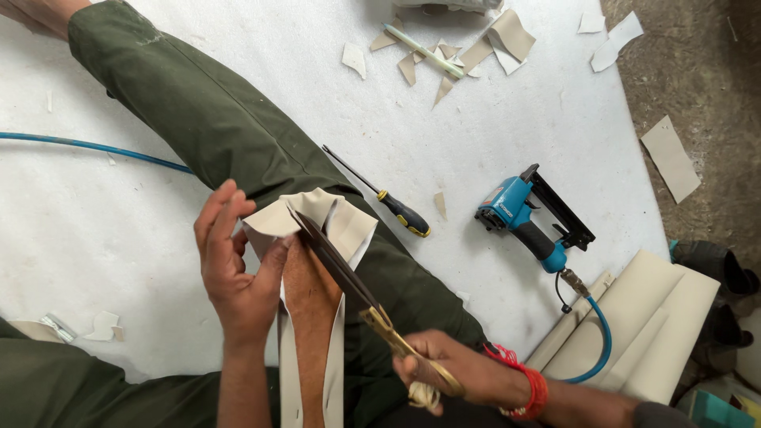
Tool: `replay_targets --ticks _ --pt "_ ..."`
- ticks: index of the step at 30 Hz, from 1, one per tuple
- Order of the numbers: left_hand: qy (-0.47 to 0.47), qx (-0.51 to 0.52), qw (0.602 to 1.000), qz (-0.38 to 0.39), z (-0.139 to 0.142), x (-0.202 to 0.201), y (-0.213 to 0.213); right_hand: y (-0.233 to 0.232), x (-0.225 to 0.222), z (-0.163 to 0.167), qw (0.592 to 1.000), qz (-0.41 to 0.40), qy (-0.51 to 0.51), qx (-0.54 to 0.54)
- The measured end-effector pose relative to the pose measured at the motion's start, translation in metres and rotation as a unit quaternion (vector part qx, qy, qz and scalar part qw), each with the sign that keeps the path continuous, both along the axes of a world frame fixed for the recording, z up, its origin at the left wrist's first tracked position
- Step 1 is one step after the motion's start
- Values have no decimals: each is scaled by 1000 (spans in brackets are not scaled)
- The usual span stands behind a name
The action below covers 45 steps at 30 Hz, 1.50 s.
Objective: The person sits on the floor with a long padded strip across their lap, trims excess white fabric from its edges using shears, folds the fabric over the brown leather backing, and staples the fabric in place with a pneumatic nail gun, at one point using a screwdriver on the piece.
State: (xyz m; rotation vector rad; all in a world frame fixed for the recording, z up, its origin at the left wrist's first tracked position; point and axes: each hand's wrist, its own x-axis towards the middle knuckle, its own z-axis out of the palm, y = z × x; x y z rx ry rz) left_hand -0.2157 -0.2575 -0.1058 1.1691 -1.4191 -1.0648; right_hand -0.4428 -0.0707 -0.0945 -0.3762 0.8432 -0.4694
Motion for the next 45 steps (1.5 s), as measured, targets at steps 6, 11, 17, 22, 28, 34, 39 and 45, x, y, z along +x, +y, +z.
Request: replay_targets --ticks 6,11,17,22,28,34,39,45 --pt "-101 19 995 7 -4 -1 -4 9 10 10 1000 8 11 -25" --pt "-107 -41 993 4 -10 -1 3 4 26 13 998 -7 24 -52" --pt "-115 -59 991 -34 -4 -2 5 -5 37 14 952 57 184 -238" --pt "-154 -86 984 -28 -2 -5 6 -9 44 13 932 57 224 -279" --pt "-140 -98 985 -13 -9 -4 7 -3 52 7 991 -73 94 -55" --pt "-119 -98 988 -14 -12 -3 8 4 53 -1 990 -95 99 -20" --pt "-121 -96 988 -11 -11 -3 9 6 56 0 992 -105 69 6" --pt "-97 -82 992 -13 -9 -2 8 4 52 3 994 -102 36 -2"
